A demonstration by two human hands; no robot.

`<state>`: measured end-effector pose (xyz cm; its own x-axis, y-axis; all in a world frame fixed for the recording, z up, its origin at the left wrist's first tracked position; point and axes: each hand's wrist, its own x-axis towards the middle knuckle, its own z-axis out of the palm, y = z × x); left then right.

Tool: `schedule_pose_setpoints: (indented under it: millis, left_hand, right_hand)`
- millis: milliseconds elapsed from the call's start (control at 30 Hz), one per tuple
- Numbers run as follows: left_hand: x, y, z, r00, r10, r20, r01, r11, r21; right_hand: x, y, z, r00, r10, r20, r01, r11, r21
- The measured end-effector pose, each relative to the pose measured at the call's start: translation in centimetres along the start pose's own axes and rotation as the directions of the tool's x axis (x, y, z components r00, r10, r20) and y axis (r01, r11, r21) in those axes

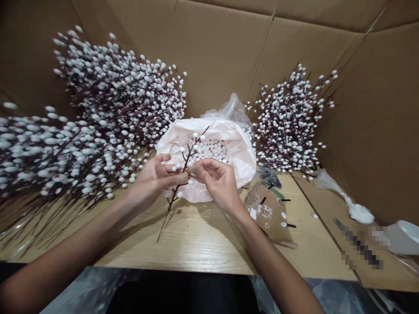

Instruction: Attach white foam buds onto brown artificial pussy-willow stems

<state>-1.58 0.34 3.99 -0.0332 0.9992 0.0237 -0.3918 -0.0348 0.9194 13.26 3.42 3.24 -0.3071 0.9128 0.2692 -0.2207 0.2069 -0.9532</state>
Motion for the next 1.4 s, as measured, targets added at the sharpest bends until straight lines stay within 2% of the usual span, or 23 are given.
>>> schedule_pose_setpoints:
  millis: [367,900,1000,1200,1400]
  left_hand:
    - [0.1,-0.1,0.0,0.999,0.012,-0.046,-0.011,1.000,0.008]
    - [0.2,0.3,0.1,0.999,-0.031,0.013,0.031,1.000,0.008]
    - [0.1,0.5,0.1,0.999,-0.039,0.033,0.039,0.999,0.005]
    - [0.0,0.8,0.0,0.997,-0.082,-0.003,0.082,0.997,0.000]
    - [0.1,1.4,0.0,0.995,-0.079,0.052,0.084,0.991,-0.103]
  right_hand:
    - [0.2,0.1,0.1,1.000,0.003,-0.023,-0.003,1.000,-0.031]
    - [0.2,0.6,0.0,0.999,0.031,-0.025,-0.031,0.999,-0.006]
    - [0.2,0.7,-0.1,0.999,0.049,-0.005,-0.048,0.998,0.027]
    - [0.4,0.2,0.0,0.993,0.119,0.008,-0.119,0.983,0.137]
    - [0.5,-0.4,-0.3,0.984,0.171,0.051,-0.178,0.957,0.227]
